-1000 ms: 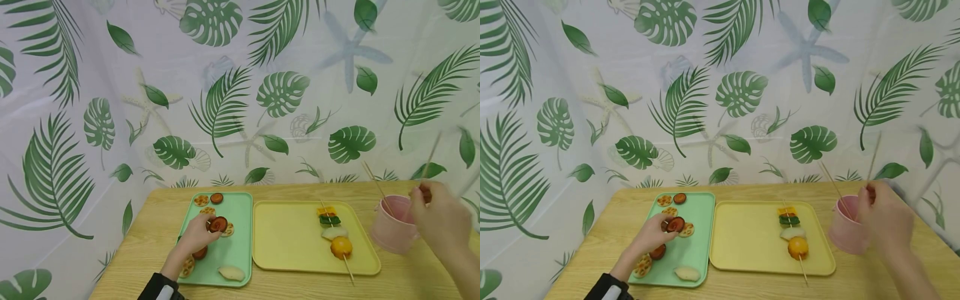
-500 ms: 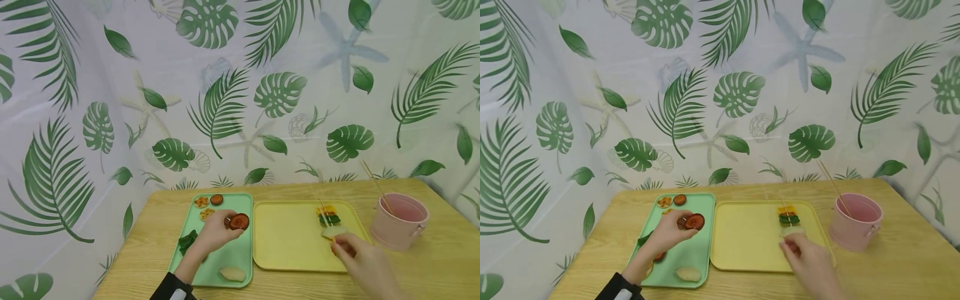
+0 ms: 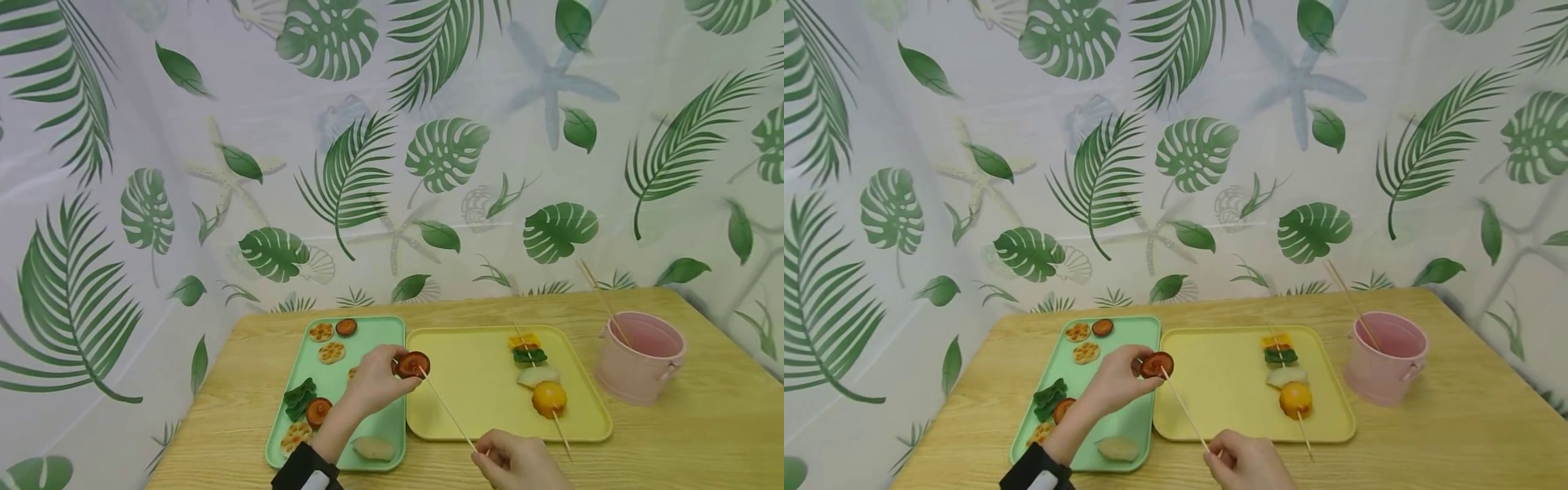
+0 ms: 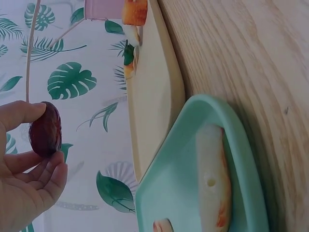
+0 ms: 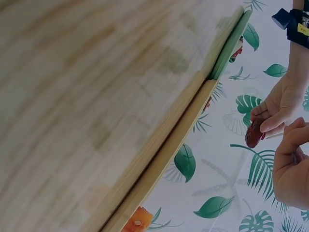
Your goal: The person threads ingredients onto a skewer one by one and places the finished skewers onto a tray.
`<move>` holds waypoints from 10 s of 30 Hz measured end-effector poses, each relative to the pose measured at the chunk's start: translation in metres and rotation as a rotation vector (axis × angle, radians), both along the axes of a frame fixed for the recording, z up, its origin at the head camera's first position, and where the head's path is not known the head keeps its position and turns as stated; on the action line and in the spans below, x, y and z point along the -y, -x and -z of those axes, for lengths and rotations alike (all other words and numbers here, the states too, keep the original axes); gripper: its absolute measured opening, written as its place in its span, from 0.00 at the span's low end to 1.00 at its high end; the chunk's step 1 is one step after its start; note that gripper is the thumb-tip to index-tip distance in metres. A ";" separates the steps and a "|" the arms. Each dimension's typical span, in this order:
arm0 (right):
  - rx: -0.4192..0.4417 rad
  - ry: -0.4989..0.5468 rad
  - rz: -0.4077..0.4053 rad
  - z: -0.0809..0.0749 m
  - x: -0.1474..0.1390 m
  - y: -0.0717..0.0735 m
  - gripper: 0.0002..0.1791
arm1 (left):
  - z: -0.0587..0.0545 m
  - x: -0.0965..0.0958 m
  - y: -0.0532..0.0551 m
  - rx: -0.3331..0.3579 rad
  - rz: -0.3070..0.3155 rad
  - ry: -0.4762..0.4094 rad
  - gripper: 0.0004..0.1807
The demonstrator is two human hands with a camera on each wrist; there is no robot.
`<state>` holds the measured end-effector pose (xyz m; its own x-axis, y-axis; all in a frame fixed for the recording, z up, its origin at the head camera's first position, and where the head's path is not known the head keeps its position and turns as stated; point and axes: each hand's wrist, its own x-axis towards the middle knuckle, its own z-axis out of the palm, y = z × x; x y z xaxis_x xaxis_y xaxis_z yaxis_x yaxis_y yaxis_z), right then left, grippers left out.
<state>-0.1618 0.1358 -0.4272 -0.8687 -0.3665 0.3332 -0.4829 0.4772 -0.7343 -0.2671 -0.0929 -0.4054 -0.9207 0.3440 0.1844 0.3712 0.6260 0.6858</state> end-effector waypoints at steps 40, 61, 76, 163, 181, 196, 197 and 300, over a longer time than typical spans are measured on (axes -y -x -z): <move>-0.105 -0.202 0.169 -0.015 0.011 -0.001 0.04 | 0.010 -0.016 -0.006 -0.065 -0.085 0.009 0.22; -0.313 -0.266 0.230 -0.011 0.022 0.004 0.06 | 0.012 -0.022 -0.007 -0.102 -0.154 -0.028 0.21; -0.277 -0.300 0.264 -0.016 0.031 0.018 0.08 | 0.010 -0.025 -0.002 -0.159 -0.189 -0.022 0.16; 0.459 0.101 0.078 -0.020 0.021 0.027 0.11 | 0.015 -0.025 -0.005 -0.163 -0.242 -0.014 0.16; 0.006 -0.175 0.266 -0.017 0.030 0.029 0.07 | 0.018 -0.042 -0.010 -0.172 -0.195 0.007 0.15; -0.192 -0.265 0.369 -0.016 0.026 0.034 0.08 | 0.017 -0.047 -0.013 -0.163 -0.250 -0.017 0.17; -0.198 -0.270 0.371 -0.015 0.026 0.034 0.08 | 0.017 -0.048 -0.013 -0.171 -0.253 -0.018 0.17; -0.089 -0.264 0.028 -0.043 -0.022 -0.011 0.07 | -0.025 0.032 0.011 0.052 -0.133 -0.011 0.23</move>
